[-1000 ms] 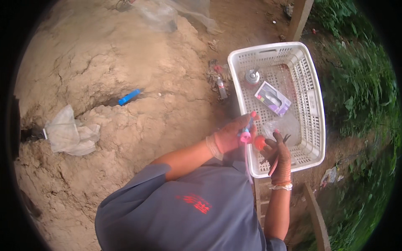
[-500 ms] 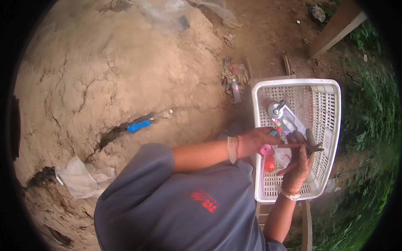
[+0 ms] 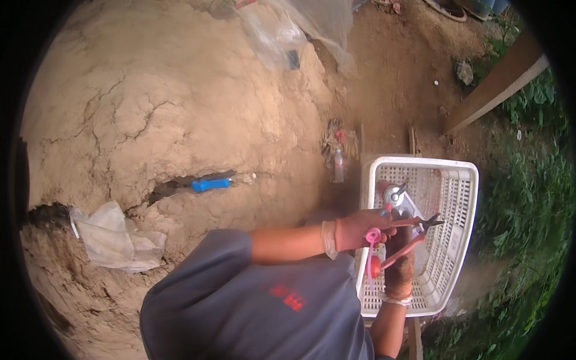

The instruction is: The person receives a red plastic bottle cap and places it into a white basket. They then use pliers and scissors to cut and trim a pink plastic tube attached to a small irrigation valve, repeatedly adjusting and inspecting the components. The person places the modified parts into the basket and continues handling the tools and components.

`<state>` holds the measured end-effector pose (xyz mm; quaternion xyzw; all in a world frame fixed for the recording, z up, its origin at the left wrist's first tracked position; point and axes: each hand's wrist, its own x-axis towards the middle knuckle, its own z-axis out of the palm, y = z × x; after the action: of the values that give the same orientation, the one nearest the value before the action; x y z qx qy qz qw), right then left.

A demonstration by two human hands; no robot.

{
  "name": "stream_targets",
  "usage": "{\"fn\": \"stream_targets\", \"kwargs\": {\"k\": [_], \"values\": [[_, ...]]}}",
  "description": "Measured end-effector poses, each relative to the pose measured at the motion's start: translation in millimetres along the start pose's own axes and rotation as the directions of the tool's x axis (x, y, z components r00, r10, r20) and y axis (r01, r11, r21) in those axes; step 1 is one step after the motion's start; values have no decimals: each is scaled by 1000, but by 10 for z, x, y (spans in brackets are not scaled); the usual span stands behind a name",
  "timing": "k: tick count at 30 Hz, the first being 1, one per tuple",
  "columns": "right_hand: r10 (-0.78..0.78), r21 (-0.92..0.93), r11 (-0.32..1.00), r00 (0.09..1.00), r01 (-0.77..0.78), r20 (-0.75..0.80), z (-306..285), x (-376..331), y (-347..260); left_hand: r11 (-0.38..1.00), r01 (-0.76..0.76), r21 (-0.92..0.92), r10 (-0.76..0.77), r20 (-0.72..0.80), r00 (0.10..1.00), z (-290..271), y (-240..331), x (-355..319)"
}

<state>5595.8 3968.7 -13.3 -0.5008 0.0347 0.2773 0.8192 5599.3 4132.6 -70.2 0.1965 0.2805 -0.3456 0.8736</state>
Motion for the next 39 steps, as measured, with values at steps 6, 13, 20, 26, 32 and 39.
{"fn": "stream_targets", "kwargs": {"k": [6,13,20,26,32,39], "values": [[35,-29,999,998,-33,53,229,31,-84,978,-206,32,205,32,978,-69,-55,-191],[106,-130,987,987,-91,121,270,108,-142,970,-244,12,244,-24,969,-3,-17,-380],[169,141,971,970,-195,176,261,169,6,949,-307,-69,311,59,949,-246,-108,-404],[67,382,919,993,-98,93,71,271,-23,907,-350,234,357,14,934,-126,117,-633],[-121,-778,592,978,210,172,436,177,-479,837,-468,284,507,-78,859,-416,239,-736],[-185,-956,-96,939,276,290,741,50,-840,688,-477,547,600,-59,798,-45,427,-998]]}}
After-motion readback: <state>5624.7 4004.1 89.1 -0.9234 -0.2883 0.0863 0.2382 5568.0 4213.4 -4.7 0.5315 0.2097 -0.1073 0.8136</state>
